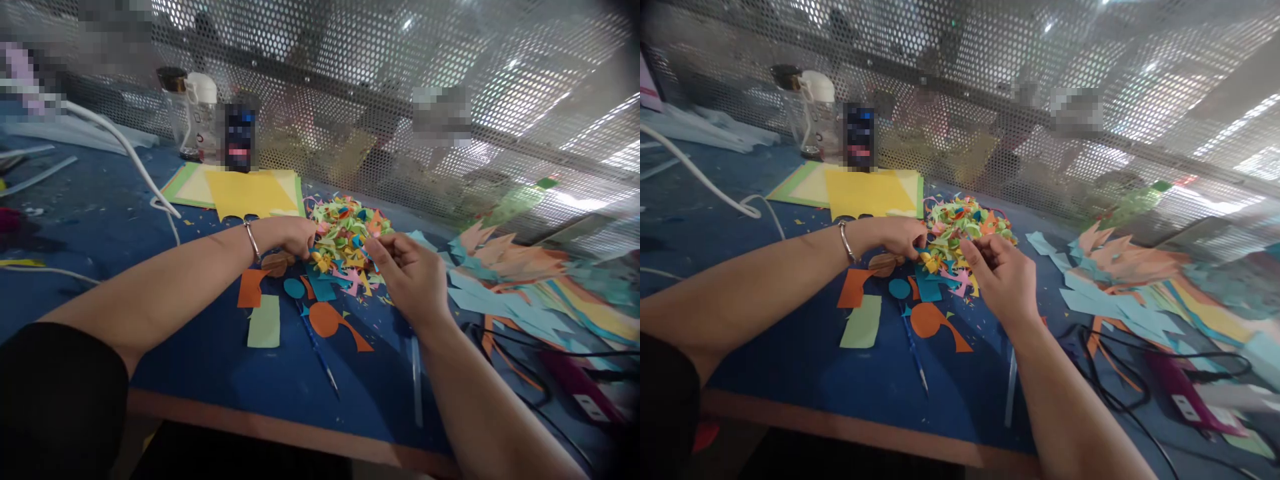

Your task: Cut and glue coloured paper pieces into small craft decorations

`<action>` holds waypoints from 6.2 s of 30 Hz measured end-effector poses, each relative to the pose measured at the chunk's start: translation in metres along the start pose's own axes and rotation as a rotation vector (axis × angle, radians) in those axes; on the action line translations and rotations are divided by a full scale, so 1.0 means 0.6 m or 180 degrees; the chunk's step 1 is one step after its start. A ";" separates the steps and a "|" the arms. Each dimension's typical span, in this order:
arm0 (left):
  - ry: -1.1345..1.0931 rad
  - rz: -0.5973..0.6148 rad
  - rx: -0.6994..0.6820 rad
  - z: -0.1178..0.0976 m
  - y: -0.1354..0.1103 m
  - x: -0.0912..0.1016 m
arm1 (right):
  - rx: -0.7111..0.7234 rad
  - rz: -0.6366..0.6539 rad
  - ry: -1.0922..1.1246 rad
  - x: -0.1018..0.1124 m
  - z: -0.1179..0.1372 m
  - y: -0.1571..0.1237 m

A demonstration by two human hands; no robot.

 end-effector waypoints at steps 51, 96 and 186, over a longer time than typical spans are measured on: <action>0.0095 0.0360 -0.0307 -0.147 -0.099 -0.064 | 0.0396 0.1867 -0.2209 -0.033 -0.002 -0.018; -0.1321 -0.1890 -0.0215 -0.020 -0.058 -0.040 | 0.0190 0.2034 -0.2282 -0.019 0.001 -0.013; -0.3802 -0.1512 0.0021 -0.099 -0.084 -0.059 | 0.0461 0.0979 -0.0801 -0.003 0.029 -0.022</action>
Point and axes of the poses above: each hand's wrist, its own y-axis towards the middle knuckle, its own x-axis out of the back of the hand, z = x × y, the point moved 2 cm from there along y, towards the middle knuckle, and after that the axes turned 11 degrees about -x, right-handed, at the moved point
